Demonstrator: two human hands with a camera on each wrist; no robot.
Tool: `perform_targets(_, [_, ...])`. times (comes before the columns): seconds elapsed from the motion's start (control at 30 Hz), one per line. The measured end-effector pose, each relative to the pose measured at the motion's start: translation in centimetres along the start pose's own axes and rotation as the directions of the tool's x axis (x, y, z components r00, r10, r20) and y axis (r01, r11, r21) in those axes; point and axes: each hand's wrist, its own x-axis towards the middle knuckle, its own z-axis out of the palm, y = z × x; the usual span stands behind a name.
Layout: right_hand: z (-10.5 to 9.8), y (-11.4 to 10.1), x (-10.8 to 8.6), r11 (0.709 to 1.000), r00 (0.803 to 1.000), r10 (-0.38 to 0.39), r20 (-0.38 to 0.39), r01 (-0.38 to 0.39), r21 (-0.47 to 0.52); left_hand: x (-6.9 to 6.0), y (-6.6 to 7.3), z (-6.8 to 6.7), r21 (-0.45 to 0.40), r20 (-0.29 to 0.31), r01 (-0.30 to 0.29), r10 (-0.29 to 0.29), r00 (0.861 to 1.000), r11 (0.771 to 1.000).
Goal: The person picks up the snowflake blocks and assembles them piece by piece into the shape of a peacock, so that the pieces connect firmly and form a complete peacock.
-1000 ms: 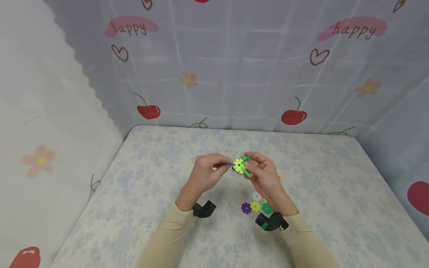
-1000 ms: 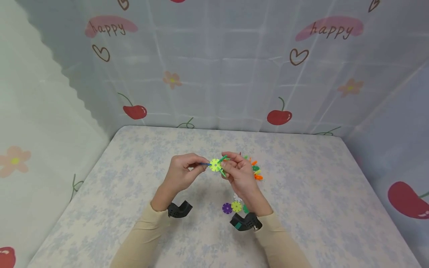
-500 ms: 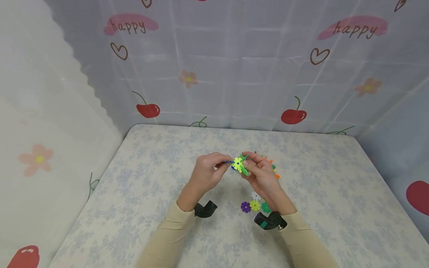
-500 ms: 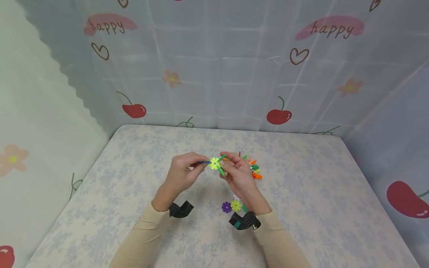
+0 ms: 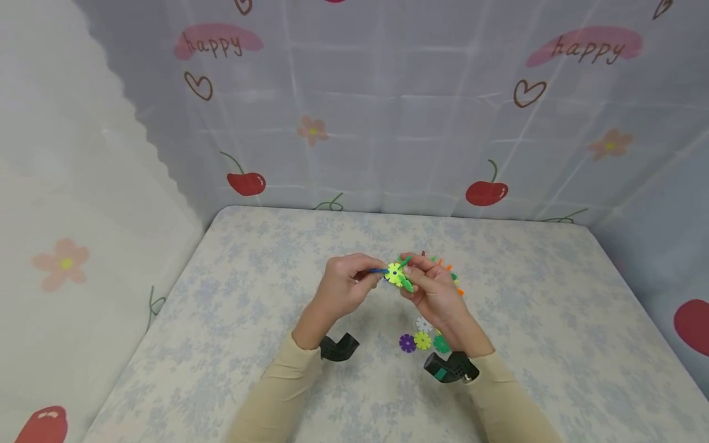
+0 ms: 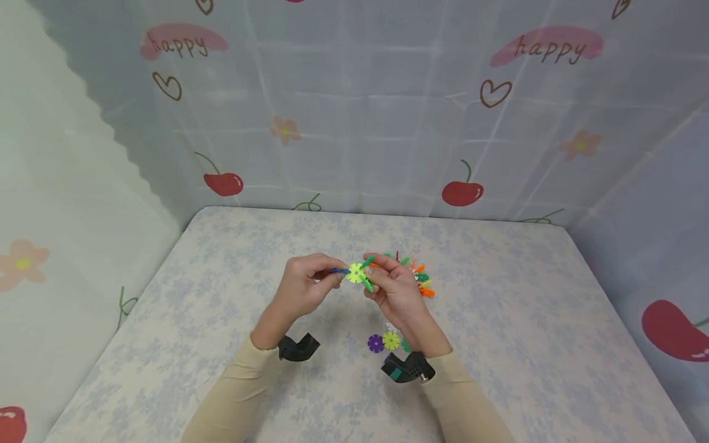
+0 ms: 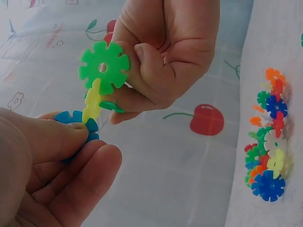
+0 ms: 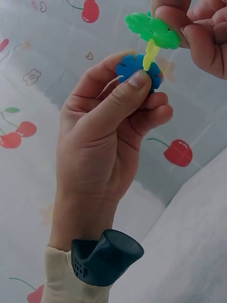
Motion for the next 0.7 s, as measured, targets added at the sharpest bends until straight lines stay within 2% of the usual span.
perform_targets(0.07, [0.2, -0.1, 0.0, 1.0, 1.0, 0.01, -0.01, -0.01, 0.003, 0.0, 0.0, 0.1, -0.008, -0.008, 0.016, -0.016, 1.0, 1.0])
perform_targets(0.13, [0.4, -0.3, -0.1, 1.0, 0.999, 0.018, -0.028, -0.018, 0.001, -0.1, 0.0, 0.2, -0.034, -0.028, 0.069, -0.07, 0.997, 0.997])
perform_targets(0.2, [0.6, -0.6, -0.1, 1.0, 0.999, 0.023, -0.046, -0.024, -0.017, -0.1, 0.0, 0.4, -0.079, -0.05, 0.138, -0.142, 0.989, 0.987])
perform_targets(0.3, [0.8, -1.0, -0.1, 0.998, 0.997, 0.032, -0.067, -0.036, -0.058, -0.1, 0.2, 0.3, -0.18, -0.063, 0.234, -0.249, 0.966, 0.955])
perform_targets(0.4, [1.0, -1.2, -0.1, 0.995, 0.996, 0.063, -0.068, -0.068, -0.07, 0.0, 0.2, 0.0, -0.302, -0.038, 0.284, -0.309, 0.95, 0.91])
perform_targets(0.5, [1.1, -1.3, 0.0, 0.993, 0.992, 0.1, -0.071, -0.103, -0.048, 0.1, 0.2, -0.3, -0.405, 0.014, 0.312, -0.335, 0.942, 0.859])
perform_targets(0.57, [1.2, -1.2, -0.1, 0.993, 0.991, 0.114, -0.076, -0.116, -0.032, 0.2, 0.4, -0.4, -0.435, 0.038, 0.321, -0.339, 0.94, 0.841])
perform_targets(0.7, [1.2, -1.2, -0.3, 0.993, 0.99, 0.113, -0.082, -0.116, -0.034, 0.2, 0.5, -0.2, -0.43, 0.03, 0.313, -0.332, 0.943, 0.847])
